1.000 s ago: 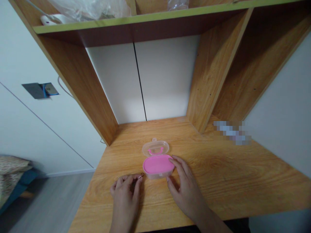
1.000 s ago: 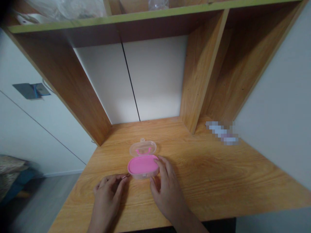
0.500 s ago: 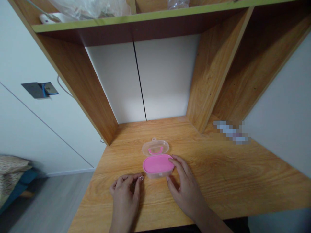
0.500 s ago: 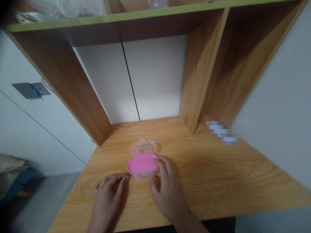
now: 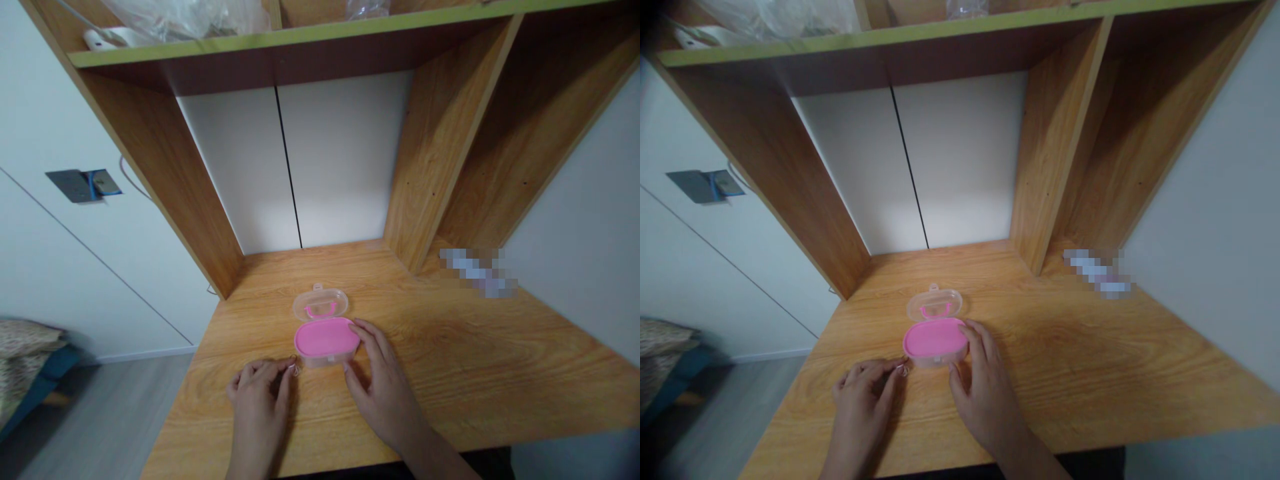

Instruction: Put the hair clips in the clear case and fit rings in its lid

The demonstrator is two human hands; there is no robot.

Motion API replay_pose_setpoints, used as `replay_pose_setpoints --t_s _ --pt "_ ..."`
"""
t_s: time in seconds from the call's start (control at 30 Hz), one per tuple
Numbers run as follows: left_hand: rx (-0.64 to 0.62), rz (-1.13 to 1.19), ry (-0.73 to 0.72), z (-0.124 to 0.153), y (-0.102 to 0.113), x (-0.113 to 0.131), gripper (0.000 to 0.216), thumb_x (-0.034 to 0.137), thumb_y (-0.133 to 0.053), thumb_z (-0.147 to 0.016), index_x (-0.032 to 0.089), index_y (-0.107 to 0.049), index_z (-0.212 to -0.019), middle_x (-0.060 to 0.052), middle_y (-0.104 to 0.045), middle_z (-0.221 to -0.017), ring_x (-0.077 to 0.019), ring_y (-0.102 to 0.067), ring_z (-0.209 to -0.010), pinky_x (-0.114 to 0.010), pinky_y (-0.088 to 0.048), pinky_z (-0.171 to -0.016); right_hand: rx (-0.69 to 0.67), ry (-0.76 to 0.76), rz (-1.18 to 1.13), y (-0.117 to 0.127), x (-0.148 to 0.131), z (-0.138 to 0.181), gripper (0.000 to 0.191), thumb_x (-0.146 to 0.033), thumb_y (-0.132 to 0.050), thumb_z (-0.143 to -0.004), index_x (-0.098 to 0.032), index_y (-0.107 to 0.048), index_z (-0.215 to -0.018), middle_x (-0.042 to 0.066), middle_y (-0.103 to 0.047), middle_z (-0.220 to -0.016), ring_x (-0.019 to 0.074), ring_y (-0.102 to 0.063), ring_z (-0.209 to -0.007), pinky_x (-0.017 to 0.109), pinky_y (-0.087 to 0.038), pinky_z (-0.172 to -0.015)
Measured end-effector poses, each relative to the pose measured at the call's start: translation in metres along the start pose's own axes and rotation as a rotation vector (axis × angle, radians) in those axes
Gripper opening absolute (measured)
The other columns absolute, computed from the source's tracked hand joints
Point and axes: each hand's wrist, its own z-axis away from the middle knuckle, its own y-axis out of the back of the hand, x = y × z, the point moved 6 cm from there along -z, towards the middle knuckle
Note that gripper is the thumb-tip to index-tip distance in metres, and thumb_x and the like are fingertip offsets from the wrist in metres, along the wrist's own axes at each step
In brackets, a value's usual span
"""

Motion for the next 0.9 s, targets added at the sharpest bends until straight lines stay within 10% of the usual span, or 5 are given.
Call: replay_pose_setpoints --t_s 0.63,0.9 --pt "0.079 0.124 -0.077 0.000 0.008 0.003 0.027 0.049 -0.061 -0.092 0.028 -0.078 -0.097 -0.007 -0.079 -0.096 -0.0308 -0.067 -0.093 -0.050 -0.040 -0.090 0.044 0.075 0.040 0.005 -0.005 -0.002 0.054 -0.014 -0.053 -0.088 -0.019 -0.046 -0.140 0.016 -0.052 -0.138 0.0320 -0.052 -0.130 0.056 -0.049 -0.107" --pt "0.336 0.336 -0.413 0.028 0.024 0.037 0.012 0.021 -0.073 -0.085 0.026 -0.078 -0.095 -0.003 -0.077 -0.081 -0.0216 -0.066 -0.081 -0.033 -0.051 -0.076 0.091 0.493 0.112 0.020 -0.056 0.009 0.029 -0.019 -0.066 -0.089 -0.021 -0.065 -0.118 0.012 -0.060 -0.131 0.0308 -0.048 -0.134 0.047 -0.044 -0.106"
